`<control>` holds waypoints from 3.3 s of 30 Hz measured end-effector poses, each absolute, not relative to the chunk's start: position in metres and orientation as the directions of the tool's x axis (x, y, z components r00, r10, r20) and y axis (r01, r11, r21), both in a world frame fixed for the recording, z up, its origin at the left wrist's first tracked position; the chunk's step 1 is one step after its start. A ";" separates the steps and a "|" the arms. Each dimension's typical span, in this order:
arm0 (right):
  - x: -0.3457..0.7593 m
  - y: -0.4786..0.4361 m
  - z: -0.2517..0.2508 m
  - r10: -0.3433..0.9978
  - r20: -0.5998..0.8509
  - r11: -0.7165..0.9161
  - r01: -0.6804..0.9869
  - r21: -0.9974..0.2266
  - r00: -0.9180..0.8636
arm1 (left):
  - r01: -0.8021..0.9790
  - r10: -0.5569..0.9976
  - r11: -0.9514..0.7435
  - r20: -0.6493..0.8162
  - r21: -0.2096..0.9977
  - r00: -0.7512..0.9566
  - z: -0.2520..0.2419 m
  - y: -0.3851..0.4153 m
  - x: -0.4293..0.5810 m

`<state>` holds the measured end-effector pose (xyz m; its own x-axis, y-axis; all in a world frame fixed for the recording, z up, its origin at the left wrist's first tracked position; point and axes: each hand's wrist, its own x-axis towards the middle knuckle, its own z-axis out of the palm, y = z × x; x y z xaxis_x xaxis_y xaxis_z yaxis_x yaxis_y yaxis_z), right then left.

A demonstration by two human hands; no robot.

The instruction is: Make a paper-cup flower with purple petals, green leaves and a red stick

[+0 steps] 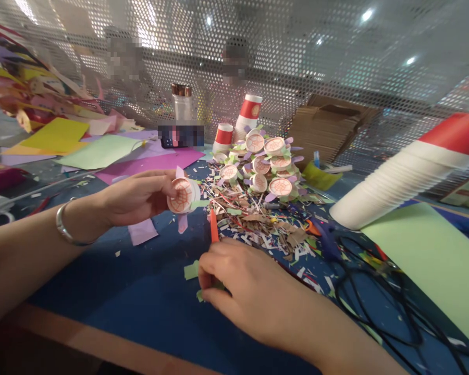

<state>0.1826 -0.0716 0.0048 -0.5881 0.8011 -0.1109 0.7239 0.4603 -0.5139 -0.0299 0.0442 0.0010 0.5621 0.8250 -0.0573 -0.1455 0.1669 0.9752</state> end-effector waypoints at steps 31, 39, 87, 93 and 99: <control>0.188 -0.057 0.014 0.916 0.002 0.088 0.197 -0.976 -0.400 | 0.079 0.524 0.194 -0.171 0.978 0.835 0.006 0.027 -0.027; 0.183 -0.060 0.012 0.878 -0.021 0.051 0.137 -0.989 -0.478 | 0.158 0.437 0.102 -0.187 0.982 0.880 0.007 0.023 -0.024; 0.180 -0.062 0.003 0.908 0.056 0.149 0.194 -0.970 -0.415 | 0.083 0.368 0.139 -0.130 0.987 0.921 0.001 0.029 -0.032; 0.180 -0.064 0.001 0.885 0.018 0.088 0.131 -0.987 -0.464 | 0.106 0.320 0.061 -0.120 0.992 0.940 0.002 0.030 -0.031; 0.176 -0.065 0.002 0.881 0.002 0.034 0.058 -0.998 -0.473 | 0.116 0.311 0.066 -0.131 0.991 0.941 -0.001 0.029 -0.030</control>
<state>0.1757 -0.0651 0.0024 -0.4732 0.8810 0.0023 0.0580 0.0337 -0.9977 -0.0298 0.0289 -0.0013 0.9413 0.3112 -0.1310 0.1159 0.0665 0.9910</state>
